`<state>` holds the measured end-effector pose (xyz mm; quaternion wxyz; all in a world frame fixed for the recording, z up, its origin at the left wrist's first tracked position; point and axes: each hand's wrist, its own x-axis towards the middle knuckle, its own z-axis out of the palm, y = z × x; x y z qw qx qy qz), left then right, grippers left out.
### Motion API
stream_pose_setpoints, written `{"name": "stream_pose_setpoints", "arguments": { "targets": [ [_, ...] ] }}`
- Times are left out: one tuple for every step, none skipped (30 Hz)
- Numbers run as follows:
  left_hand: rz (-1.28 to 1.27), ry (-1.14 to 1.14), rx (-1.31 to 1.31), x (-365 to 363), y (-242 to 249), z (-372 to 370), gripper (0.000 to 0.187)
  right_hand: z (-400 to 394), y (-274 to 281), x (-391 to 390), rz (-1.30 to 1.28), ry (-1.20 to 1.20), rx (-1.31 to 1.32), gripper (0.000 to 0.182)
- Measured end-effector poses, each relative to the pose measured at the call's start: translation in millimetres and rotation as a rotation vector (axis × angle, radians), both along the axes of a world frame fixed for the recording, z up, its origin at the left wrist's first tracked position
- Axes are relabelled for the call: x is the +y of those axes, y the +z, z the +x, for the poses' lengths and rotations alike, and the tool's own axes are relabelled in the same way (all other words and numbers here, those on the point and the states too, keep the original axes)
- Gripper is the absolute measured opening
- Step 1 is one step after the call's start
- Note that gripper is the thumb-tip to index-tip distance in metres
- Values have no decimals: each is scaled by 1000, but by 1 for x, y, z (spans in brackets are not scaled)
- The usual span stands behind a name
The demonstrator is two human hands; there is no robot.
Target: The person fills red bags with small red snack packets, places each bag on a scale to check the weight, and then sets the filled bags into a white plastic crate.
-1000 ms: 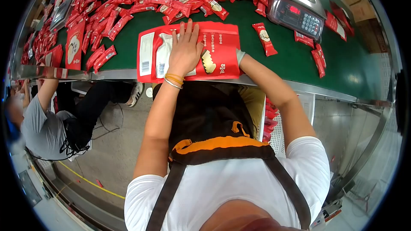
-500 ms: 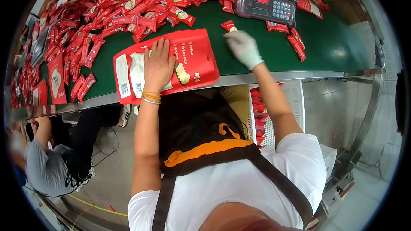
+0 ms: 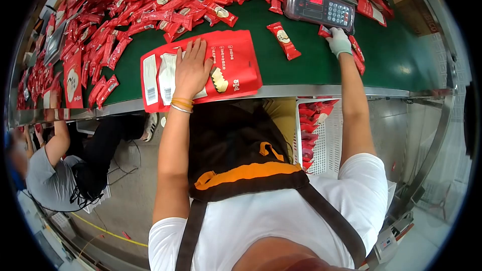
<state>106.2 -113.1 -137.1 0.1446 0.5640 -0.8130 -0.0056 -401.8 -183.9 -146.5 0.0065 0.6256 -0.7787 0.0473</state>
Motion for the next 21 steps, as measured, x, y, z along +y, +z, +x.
{"name": "stream_pose_setpoints", "arguments": {
  "targets": [
    [-1,-3,10,-1,0,0,56,0,6,1,69,28,25,35],
    [-3,-7,22,-2,-1,0,56,2,7,6,79,52,8,38],
    [-3,-7,22,-2,0,-1,56,4,7,12,88,76,-8,41],
    [-1,-5,24,-2,0,-1,56,6,6,19,88,76,-8,41],
    [3,-3,25,-2,0,0,56,9,3,27,76,68,40,43],
    [4,-1,25,-2,-1,0,56,12,0,32,64,62,88,46],
    [-18,-8,45,-3,-3,0,55,9,-9,34,64,64,87,46],
    [-40,-15,65,-3,-4,0,55,6,-17,36,33,71,148,47],
    [-42,-14,65,-3,-4,0,55,8,-16,38,2,78,209,48],
    [-45,-14,65,-3,-5,0,55,11,-15,40,-23,59,179,41],
    [-49,-15,65,-3,-5,0,55,13,-13,41,-26,60,181,41],
    [-51,-13,68,-3,-5,0,55,20,-5,42,19,3,125,38],
    [-52,-13,70,-3,-4,0,55,28,-1,43,63,-54,68,36],
    [-52,-15,72,-2,-4,0,54,34,-1,43,44,-41,42,33],
    [-53,-14,73,-3,-5,0,54,45,2,43,29,-41,4,35],
    [-51,-12,72,-3,-5,0,54,51,-2,41,-2,-35,-17,39],
    [-51,-9,70,-4,-6,0,54,59,-8,39,-34,-29,-39,43],
    [-52,-5,69,-4,-5,0,54,80,-1,43,-141,-3,-118,47],
    [-50,-4,68,-5,-4,0,54,110,13,51,-250,28,-198,52],
    [-42,-4,66,-4,-5,0,55,140,30,60,-241,85,-240,56],
    [-34,-4,60,-3,-6,0,55,168,44,63,-133,99,-264,54]
  ]
}}
